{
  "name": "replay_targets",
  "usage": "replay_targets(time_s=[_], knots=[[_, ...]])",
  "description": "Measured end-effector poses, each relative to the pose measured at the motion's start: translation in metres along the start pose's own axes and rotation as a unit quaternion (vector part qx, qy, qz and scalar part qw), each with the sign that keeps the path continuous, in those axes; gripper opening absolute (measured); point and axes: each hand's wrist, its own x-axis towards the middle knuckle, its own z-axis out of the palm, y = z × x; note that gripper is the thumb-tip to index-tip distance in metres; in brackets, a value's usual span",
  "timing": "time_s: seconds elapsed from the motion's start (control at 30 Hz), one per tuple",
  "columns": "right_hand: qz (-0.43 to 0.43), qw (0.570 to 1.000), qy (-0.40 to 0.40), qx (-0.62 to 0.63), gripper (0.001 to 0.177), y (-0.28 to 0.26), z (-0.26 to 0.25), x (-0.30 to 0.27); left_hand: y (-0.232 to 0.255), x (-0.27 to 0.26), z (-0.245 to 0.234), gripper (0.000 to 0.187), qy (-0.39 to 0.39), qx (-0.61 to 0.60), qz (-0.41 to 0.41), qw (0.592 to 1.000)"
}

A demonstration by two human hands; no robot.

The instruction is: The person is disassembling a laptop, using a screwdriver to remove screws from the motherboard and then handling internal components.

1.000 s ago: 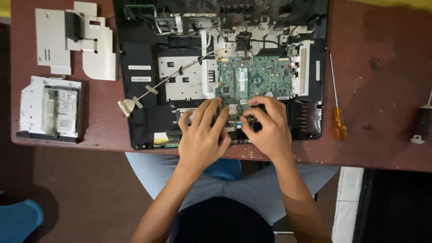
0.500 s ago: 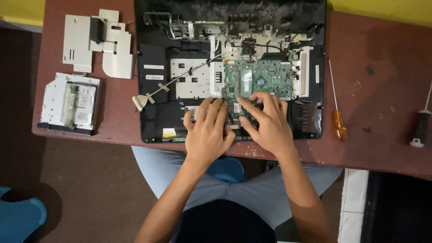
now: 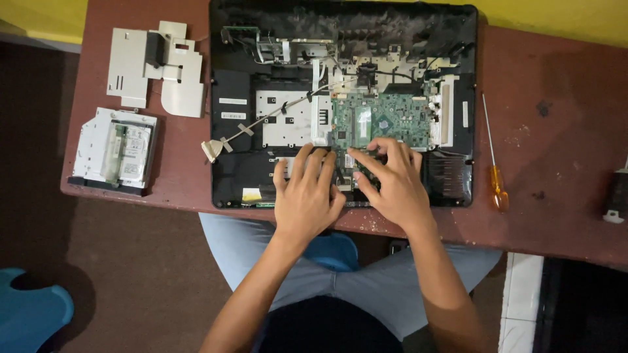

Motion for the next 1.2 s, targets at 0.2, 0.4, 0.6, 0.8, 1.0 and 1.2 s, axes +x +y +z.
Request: replay_targets(time_s=[0.2,0.4,0.6,0.8,1.0,1.2], knots=[[0.001,1.0,-0.002,0.006,0.031,0.001,0.002,0.0,0.001,0.0,0.002,0.049,-0.004,0.003,-0.011,1.0],[-0.003,1.0,-0.013,-0.013,0.038,0.008,0.008,-0.003,0.003,0.002,-0.001,0.048,-0.005,0.003,-0.024,1.0],[-0.002,1.0,-0.019,-0.012,0.04,0.007,0.007,-0.005,0.002,0.003,-0.001,0.049,-0.002,-0.001,-0.029,1.0],[-0.005,1.0,0.007,-0.007,0.036,0.008,0.01,-0.007,0.002,0.005,-0.008,0.048,-0.014,-0.024,-0.04,0.999],[-0.012,1.0,0.006,-0.001,0.035,0.008,0.012,-0.005,0.001,0.008,-0.013,0.046,-0.029,-0.046,-0.055,0.997],[-0.03,0.999,0.013,-0.008,0.036,0.011,0.012,-0.006,0.0,0.009,-0.018,0.046,-0.054,-0.069,-0.054,0.995]])
